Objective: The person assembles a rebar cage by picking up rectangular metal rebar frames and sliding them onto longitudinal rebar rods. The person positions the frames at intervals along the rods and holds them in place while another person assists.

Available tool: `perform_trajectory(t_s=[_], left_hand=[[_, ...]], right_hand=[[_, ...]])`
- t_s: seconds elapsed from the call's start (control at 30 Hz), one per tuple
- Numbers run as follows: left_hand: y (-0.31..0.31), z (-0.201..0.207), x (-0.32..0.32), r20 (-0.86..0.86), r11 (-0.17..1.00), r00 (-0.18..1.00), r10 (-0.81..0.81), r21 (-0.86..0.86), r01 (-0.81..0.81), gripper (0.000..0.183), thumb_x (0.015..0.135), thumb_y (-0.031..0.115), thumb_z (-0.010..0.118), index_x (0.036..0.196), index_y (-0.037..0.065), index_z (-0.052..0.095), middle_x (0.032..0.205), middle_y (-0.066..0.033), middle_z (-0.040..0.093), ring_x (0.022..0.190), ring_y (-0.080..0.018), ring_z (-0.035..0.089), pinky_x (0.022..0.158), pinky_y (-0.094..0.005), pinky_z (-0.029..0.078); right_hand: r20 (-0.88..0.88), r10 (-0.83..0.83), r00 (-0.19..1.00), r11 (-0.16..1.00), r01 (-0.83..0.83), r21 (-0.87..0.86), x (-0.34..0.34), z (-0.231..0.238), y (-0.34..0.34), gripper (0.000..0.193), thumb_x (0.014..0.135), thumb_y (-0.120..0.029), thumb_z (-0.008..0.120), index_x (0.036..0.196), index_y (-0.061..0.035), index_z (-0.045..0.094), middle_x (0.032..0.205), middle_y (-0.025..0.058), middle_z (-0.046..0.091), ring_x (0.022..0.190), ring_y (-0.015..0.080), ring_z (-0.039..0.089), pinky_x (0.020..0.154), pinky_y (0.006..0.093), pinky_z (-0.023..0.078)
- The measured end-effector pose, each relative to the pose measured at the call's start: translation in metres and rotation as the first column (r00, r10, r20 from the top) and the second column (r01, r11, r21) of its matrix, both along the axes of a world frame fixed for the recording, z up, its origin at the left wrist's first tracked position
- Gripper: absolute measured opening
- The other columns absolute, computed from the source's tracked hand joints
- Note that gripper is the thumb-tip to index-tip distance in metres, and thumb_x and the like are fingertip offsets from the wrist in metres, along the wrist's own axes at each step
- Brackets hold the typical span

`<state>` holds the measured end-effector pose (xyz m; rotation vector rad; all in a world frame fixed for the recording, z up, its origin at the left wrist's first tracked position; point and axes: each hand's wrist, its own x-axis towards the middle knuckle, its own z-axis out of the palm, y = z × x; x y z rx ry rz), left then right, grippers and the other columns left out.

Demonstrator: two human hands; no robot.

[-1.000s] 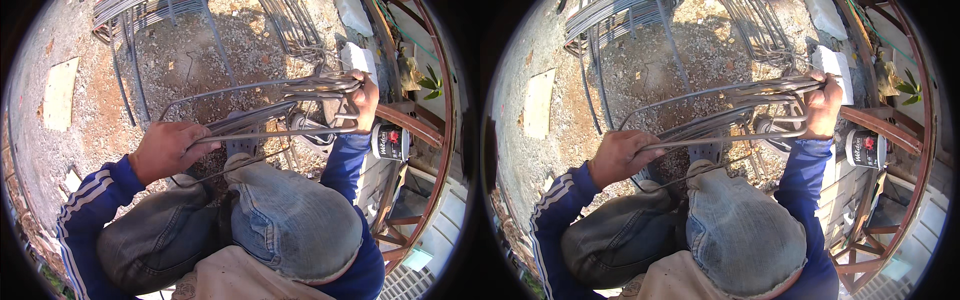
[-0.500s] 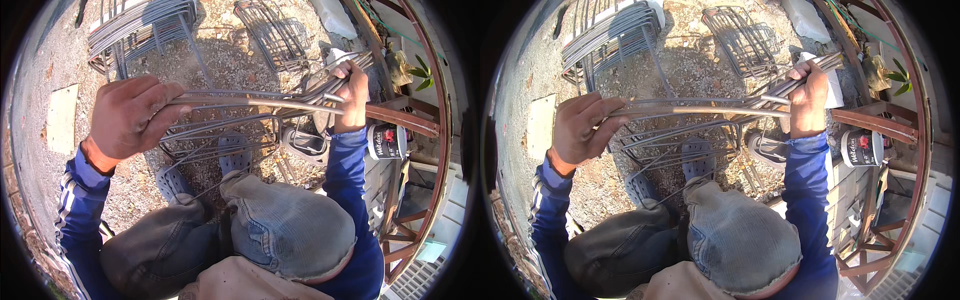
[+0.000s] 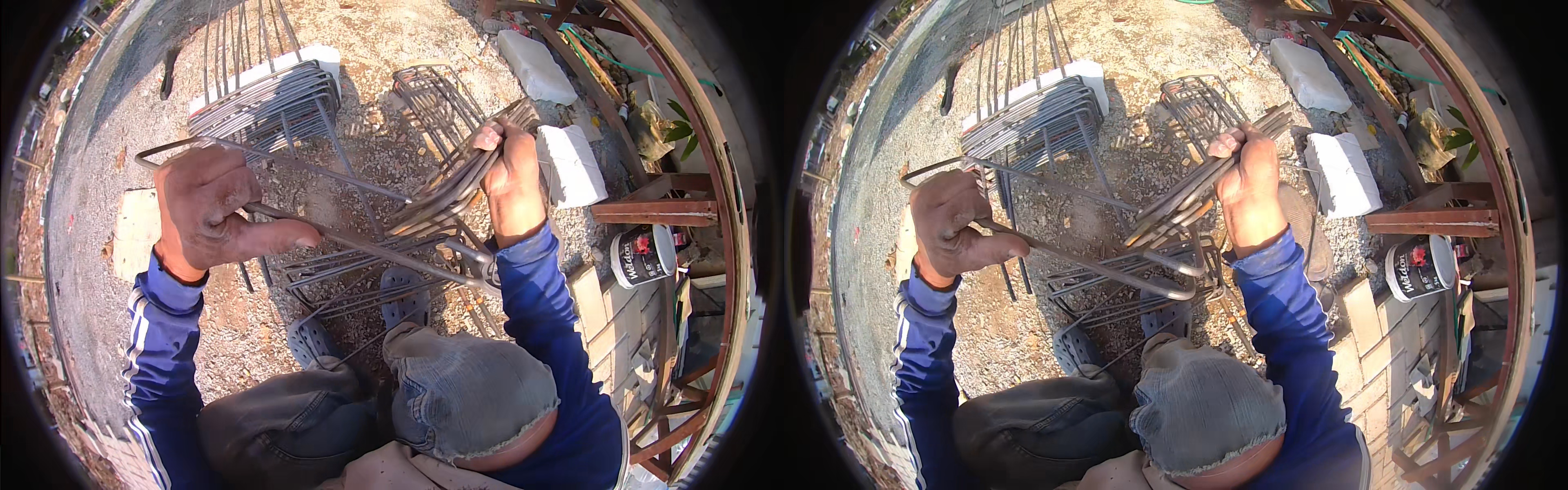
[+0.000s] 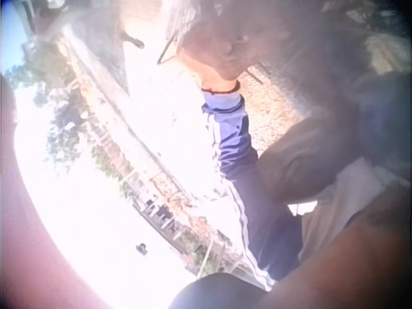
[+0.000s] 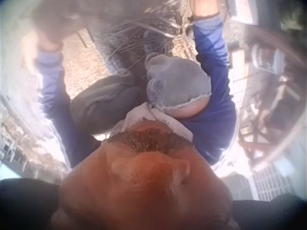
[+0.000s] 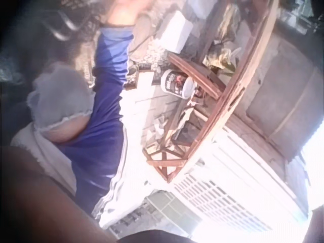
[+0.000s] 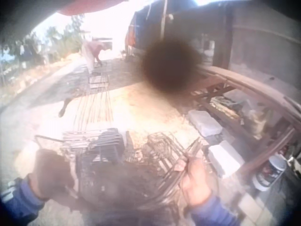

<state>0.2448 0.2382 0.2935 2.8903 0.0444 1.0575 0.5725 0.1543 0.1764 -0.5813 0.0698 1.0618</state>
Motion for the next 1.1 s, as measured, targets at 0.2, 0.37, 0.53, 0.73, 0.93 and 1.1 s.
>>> perform_trajectory(t_s=[0.2, 0.37, 0.53, 0.73, 0.93, 1.1], left_hand=[[0.007, -0.007, -0.002, -0.13, 1.0, 0.991, 0.002, 0.026, 0.001, 0.068, 0.054, 0.056, 0.09, 0.049, 0.013, 0.037, 0.048, 0.0011, 0.026, 0.042, -0.0157, 0.031, 0.041, -0.0334, 0.019], [0.008, -0.007, 0.009, -0.211, 1.0, 0.977, 0.014, 0.013, -0.012, 0.066, 0.062, 0.056, 0.085, 0.048, 0.012, 0.038, 0.047, -0.0005, 0.029, 0.04, -0.0191, 0.029, 0.041, -0.0356, 0.02], [0.008, -0.008, 0.013, -0.251, 0.999, 0.967, 0.043, 0.043, -0.033, 0.067, 0.066, 0.06, 0.081, 0.045, 0.012, 0.039, 0.045, -0.0023, 0.026, 0.039, -0.0212, 0.027, 0.041, -0.0361, 0.02], [0.005, -0.009, 0.02, -0.283, 0.993, 0.951, 0.122, 0.032, -0.118, 0.065, 0.067, 0.048, 0.084, 0.046, 0.01, 0.036, 0.045, -0.0018, 0.025, 0.039, -0.016, 0.026, 0.041, -0.0346, 0.018], [-0.009, -0.005, 0.019, -0.368, 0.973, 0.914, 0.172, -0.08, -0.215, 0.065, 0.071, 0.047, 0.084, 0.047, 0.008, 0.038, 0.045, -0.0036, 0.026, 0.038, -0.0173, 0.027, 0.04, -0.036, 0.021], [-0.024, -0.007, 0.029, -0.266, 0.969, 0.935, 0.235, -0.017, -0.248, 0.065, 0.07, 0.053, 0.082, 0.047, 0.008, 0.041, 0.044, -0.0052, 0.03, 0.038, -0.0188, 0.032, 0.04, -0.0371, 0.024]], right_hand=[[0.131, 0.076, 0.988, 0.996, -0.069, -0.053, -0.02, -0.005, 0.02, 0.009, 0.1, -0.005, 0.034, 0.092, -0.0069, 0.038, 0.071, 0.0018, 0.036, 0.055, 0.0116, 0.037, 0.045, 0.027, 0.036], [0.238, 0.195, 0.951, 0.981, -0.189, -0.05, -0.045, 0.012, 0.02, 0.008, 0.101, -0.009, 0.037, 0.094, -0.0073, 0.039, 0.074, 0.0017, 0.039, 0.056, 0.0093, 0.037, 0.043, 0.0234, 0.035], [0.426, 0.202, 0.882, 0.978, -0.205, -0.038, -0.064, 0.04, 0.014, 0.013, 0.102, -0.015, 0.045, 0.092, -0.0069, 0.043, 0.076, 0.0011, 0.043, 0.055, 0.0082, 0.04, 0.04, 0.023, 0.035], [0.673, 0.138, 0.727, 0.99, -0.12, -0.073, -0.091, 0.066, 0.0, 0.018, 0.101, -0.017, 0.048, 0.086, -0.0082, 0.043, 0.073, 0.0007, 0.045, 0.052, 0.0083, 0.041, 0.04, 0.0255, 0.036], [0.822, 0.162, 0.546, 0.984, -0.155, -0.092, -0.098, 0.08, -0.022, 0.018, 0.1, -0.021, 0.053, 0.09, -0.0073, 0.048, 0.066, -0.0017, 0.043, 0.049, 0.007, 0.043, 0.042, 0.025, 0.038], [0.906, 0.228, 0.357, 0.97, -0.16, -0.181, -0.103, 0.084, -0.034, 0.018, 0.101, -0.022, 0.054, 0.097, -0.005, 0.053, 0.07, -0.0012, 0.045, 0.053, 0.0063, 0.043, 0.044, 0.0232, 0.036]])
